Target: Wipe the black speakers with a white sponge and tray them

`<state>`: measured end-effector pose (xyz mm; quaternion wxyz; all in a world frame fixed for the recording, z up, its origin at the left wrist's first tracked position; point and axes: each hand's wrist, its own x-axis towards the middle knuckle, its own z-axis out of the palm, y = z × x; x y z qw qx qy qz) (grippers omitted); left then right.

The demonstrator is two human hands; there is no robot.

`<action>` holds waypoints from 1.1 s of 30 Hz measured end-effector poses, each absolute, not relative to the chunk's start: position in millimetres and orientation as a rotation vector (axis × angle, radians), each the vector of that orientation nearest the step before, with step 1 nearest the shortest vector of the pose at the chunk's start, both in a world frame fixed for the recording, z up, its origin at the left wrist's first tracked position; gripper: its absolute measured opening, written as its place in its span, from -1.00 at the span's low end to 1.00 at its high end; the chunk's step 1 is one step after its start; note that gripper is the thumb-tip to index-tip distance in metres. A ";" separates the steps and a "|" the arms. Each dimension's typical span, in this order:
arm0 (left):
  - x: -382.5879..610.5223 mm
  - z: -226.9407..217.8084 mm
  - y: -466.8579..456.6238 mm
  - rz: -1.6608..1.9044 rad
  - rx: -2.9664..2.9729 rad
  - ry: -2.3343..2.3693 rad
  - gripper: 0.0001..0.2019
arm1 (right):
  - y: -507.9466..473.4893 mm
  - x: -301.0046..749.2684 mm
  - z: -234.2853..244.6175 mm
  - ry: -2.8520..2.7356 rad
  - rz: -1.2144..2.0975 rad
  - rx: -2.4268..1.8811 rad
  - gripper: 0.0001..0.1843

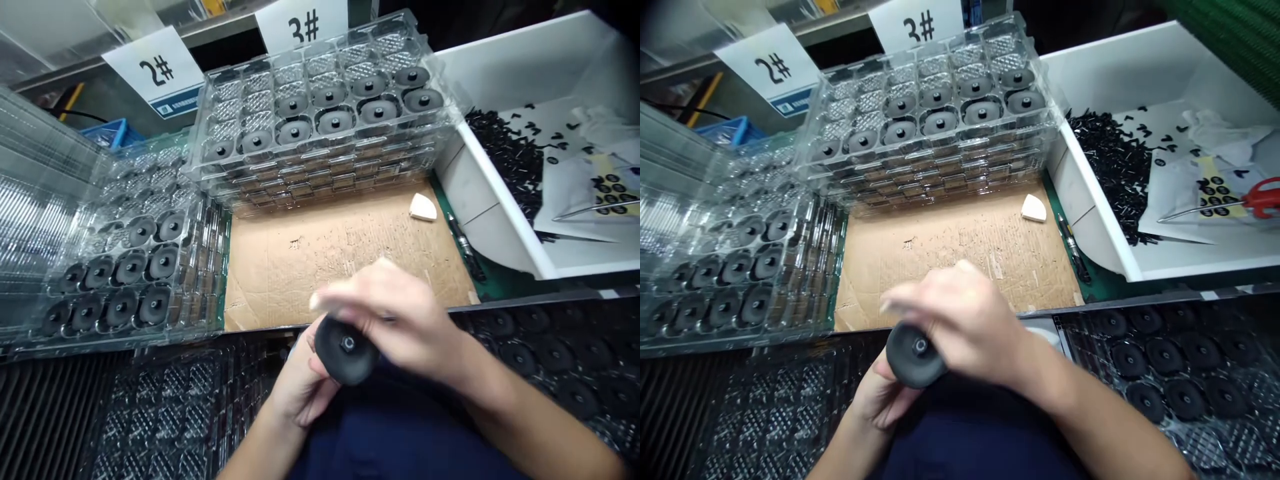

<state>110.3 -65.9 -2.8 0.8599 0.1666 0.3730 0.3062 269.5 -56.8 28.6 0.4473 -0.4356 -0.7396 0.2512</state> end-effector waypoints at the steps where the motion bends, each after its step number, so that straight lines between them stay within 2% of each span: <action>1: 110.2 -1.8 -65.1 0.648 0.308 0.721 -0.43 | -55.4 274.6 19.0 -1.729 0.632 -1.245 -0.77; 4: 108.9 1.5 -63.4 0.658 0.194 0.577 -0.46 | -62.7 283.4 -22.7 -1.554 0.706 -1.610 -0.73; 7: 107.9 3.1 -62.7 0.656 0.162 0.587 -0.53 | -82.2 280.6 -66.8 -1.639 0.850 -1.645 -0.70; 10: 106.9 1.8 -62.6 0.649 0.151 0.610 -0.53 | -92.2 279.4 -79.8 -1.642 0.892 -1.626 -0.73; 12: 105.7 -0.7 -63.2 0.651 0.165 0.588 -0.51 | -88.9 281.7 -62.1 -1.578 0.859 -1.649 -0.73; 15: 103.7 -4.8 -64.8 0.675 0.197 0.601 -0.50 | -81.4 277.7 -10.3 -1.490 0.693 -1.619 -0.72; 19: 102.5 -6.7 -66.6 0.772 0.268 0.721 -0.46 | -84.2 250.3 40.7 -1.775 0.497 -1.287 -0.70; 23: 103.9 -6.5 -68.0 0.855 0.285 0.835 -0.45 | -81.1 228.9 42.8 -1.946 0.686 -1.292 -0.72; 27: 104.1 -5.6 -70.1 0.810 0.313 0.817 -0.48 | -73.7 225.8 37.1 -1.852 0.403 -1.350 -0.68; 31: 96.8 -4.4 -69.3 0.838 0.350 0.808 -0.32 | -89.2 243.2 42.2 -1.959 0.655 -1.208 -0.74; 33: 96.0 -4.5 -69.1 0.813 0.336 0.806 -0.22 | -97.1 253.1 46.8 -1.989 0.662 -1.335 -0.75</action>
